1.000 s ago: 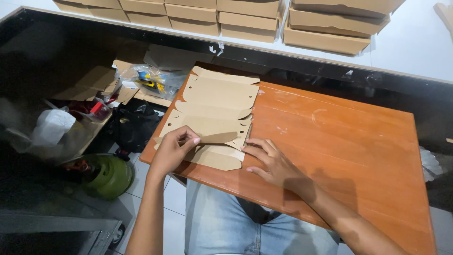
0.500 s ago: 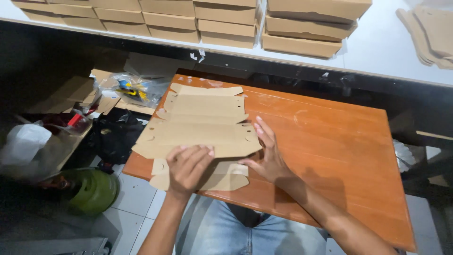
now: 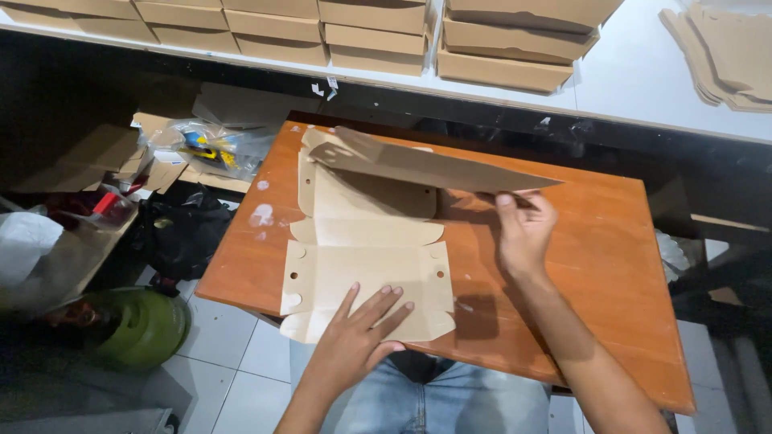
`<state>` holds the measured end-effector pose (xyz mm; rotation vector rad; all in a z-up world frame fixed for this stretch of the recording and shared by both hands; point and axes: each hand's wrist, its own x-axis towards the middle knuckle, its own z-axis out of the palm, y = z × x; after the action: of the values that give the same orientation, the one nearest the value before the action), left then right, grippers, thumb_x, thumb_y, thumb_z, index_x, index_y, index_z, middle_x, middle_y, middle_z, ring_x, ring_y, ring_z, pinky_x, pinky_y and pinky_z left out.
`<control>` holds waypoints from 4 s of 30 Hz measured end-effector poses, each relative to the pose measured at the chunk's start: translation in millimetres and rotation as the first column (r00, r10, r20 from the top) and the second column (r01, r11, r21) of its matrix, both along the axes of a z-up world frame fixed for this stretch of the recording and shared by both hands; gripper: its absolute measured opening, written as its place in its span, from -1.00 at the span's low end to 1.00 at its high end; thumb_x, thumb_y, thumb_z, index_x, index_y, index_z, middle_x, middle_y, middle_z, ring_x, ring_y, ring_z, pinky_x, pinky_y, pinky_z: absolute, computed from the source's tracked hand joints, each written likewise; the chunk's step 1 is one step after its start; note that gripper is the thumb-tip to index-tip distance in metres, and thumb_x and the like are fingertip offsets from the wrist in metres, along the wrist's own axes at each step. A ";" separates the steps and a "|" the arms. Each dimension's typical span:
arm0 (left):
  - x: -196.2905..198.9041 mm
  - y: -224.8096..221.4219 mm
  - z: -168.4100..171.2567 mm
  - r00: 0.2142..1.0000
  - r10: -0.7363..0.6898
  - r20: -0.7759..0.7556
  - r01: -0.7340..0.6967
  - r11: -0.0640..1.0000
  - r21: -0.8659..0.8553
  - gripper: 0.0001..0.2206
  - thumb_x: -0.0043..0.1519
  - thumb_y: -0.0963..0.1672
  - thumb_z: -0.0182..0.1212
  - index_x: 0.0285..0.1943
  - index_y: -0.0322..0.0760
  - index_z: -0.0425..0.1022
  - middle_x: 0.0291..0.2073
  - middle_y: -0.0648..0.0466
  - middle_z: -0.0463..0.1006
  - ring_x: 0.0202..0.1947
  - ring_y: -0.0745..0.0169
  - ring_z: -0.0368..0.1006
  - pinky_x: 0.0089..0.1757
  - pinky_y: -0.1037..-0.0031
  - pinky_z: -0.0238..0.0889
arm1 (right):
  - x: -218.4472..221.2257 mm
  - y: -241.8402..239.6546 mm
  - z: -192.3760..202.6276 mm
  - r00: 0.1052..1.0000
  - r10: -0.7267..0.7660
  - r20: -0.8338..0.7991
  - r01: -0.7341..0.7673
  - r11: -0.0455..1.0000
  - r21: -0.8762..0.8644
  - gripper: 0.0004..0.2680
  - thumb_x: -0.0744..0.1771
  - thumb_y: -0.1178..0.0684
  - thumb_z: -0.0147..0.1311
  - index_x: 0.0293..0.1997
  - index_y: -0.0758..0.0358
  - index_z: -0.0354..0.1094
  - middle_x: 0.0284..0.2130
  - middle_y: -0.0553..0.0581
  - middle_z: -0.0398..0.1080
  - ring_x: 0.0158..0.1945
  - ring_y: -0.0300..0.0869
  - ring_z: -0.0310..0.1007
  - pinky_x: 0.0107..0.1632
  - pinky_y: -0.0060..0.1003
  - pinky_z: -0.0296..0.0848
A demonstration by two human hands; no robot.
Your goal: Folding flat cardboard templates into 3D boxes by creasing sides and tucking in tabs.
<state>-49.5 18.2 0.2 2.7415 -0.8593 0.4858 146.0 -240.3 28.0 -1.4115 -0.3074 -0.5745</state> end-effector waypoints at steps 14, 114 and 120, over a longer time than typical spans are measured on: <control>6.9 56.3 14.4 0.955 -0.033 -0.295 -0.021 0.984 -0.179 -0.63 0.34 0.08 0.09 0.09 -0.23 0.42 0.45 0.08 0.27 0.46 0.06 0.11 0.36 -0.09 -0.33 | -50.7 -120.9 27.0 0.970 0.170 0.174 -0.204 0.959 0.199 -0.87 0.37 0.00 0.18 -0.16 0.21 0.40 -0.22 0.20 0.48 -0.07 -0.05 0.54 0.14 -0.15 0.58; 58.6 -75.7 37.2 0.931 0.325 -0.167 -0.365 0.843 -0.396 -0.32 0.16 -0.16 0.39 0.49 -0.36 0.20 0.36 -0.33 0.24 0.46 -0.41 0.03 0.33 -0.19 -0.17 | -100.2 -58.4 75.1 0.892 -0.212 -0.398 -0.364 0.183 -0.913 -0.74 0.40 -0.04 -0.05 0.24 -0.10 0.42 -0.23 0.16 0.53 0.01 0.01 0.50 0.17 -0.20 0.24; 74.4 -108.7 -6.7 0.937 0.078 -0.341 -0.095 0.995 -0.032 -0.44 0.40 0.06 -0.12 0.61 0.06 -0.03 0.59 0.04 -0.03 0.59 0.04 -0.25 0.44 -0.08 -0.55 | -89.5 -72.4 -3.6 0.934 -0.282 -0.218 -0.190 0.123 -0.974 -0.73 0.41 -0.10 -0.09 0.26 -0.39 0.35 0.32 -0.06 0.09 0.41 -0.04 0.04 0.28 -0.13 0.16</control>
<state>24.9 -90.5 -6.5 2.7115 -0.6331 0.0401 56.5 -312.7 24.4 -2.8893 -0.3672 -0.0167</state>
